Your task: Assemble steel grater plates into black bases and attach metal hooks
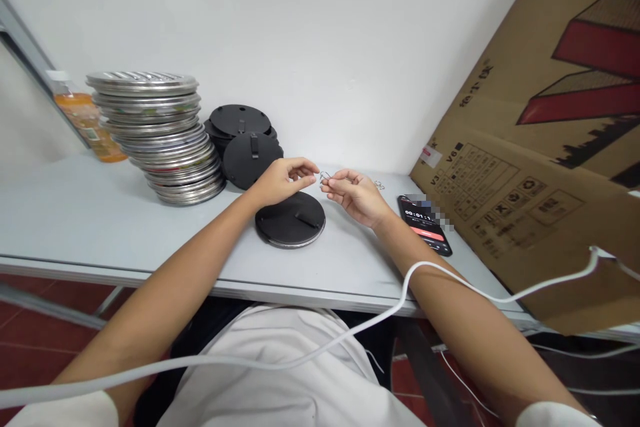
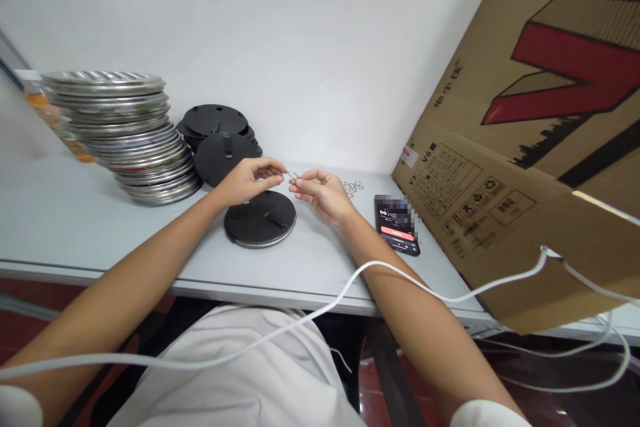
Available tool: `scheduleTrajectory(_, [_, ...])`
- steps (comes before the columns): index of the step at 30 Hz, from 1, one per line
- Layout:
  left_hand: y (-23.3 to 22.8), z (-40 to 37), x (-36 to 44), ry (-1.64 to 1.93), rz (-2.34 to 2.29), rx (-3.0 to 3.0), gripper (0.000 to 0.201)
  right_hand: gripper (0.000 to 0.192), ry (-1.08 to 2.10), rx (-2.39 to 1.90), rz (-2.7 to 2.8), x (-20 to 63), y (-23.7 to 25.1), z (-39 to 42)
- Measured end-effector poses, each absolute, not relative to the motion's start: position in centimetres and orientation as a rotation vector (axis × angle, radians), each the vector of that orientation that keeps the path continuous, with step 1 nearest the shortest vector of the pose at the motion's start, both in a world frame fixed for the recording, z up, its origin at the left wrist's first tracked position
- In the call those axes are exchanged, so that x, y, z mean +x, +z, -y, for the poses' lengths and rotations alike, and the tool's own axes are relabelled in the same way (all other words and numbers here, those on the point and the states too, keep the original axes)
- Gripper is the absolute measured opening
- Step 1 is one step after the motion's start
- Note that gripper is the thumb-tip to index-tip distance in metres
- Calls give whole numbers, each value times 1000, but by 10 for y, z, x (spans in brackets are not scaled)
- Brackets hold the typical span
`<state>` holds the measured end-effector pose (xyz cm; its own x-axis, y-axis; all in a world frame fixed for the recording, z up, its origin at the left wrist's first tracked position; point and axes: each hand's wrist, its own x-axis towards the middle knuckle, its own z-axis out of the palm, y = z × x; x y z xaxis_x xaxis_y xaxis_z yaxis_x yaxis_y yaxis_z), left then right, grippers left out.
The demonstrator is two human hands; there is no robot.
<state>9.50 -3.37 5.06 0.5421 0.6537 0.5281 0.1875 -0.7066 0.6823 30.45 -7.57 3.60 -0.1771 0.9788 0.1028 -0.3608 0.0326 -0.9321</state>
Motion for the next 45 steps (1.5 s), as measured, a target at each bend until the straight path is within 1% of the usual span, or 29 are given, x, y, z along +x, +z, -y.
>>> scheduleTrajectory(3, [49,31,96,1109,-610,2113,22,32,1481,-767,1105,299,29,74])
scheduleTrajectory(8, [50,33,97,1100,-623,2156,20,30,1462,-799,1177,293,24,74])
scheduleTrajectory(14, [55,38,94,1036,-880,2414,20,15,1172,-983,1353,298,27,73])
scheduleTrajectory(17, [56,37,92,1011,-892,2460,21,18,1035,-1016,1507,297,26,72])
scheduleTrajectory(20, [55,38,93,997,-877,2441,22,32,931,-978,1637,291,24,73])
scheduleTrajectory(22, [55,40,94,969,-866,2430,23,39,918,-938,1679,286,21,74])
scheduleTrajectory(23, [55,41,95,951,-857,2430,24,39,918,-921,1693,284,20,73])
scheduleTrajectory(30, [52,42,96,921,-816,2516,23,30,976,-922,1634,287,15,69])
scheduleTrajectory(36, [50,36,95,992,-869,2532,20,21,819,-1007,1774,291,22,71])
scheduleTrajectory(41, [51,37,96,1037,-919,2431,23,24,850,-1034,1834,296,29,75])
scheduleTrajectory(45, [51,36,96,1003,-921,2352,24,25,873,-1052,1830,300,33,75])
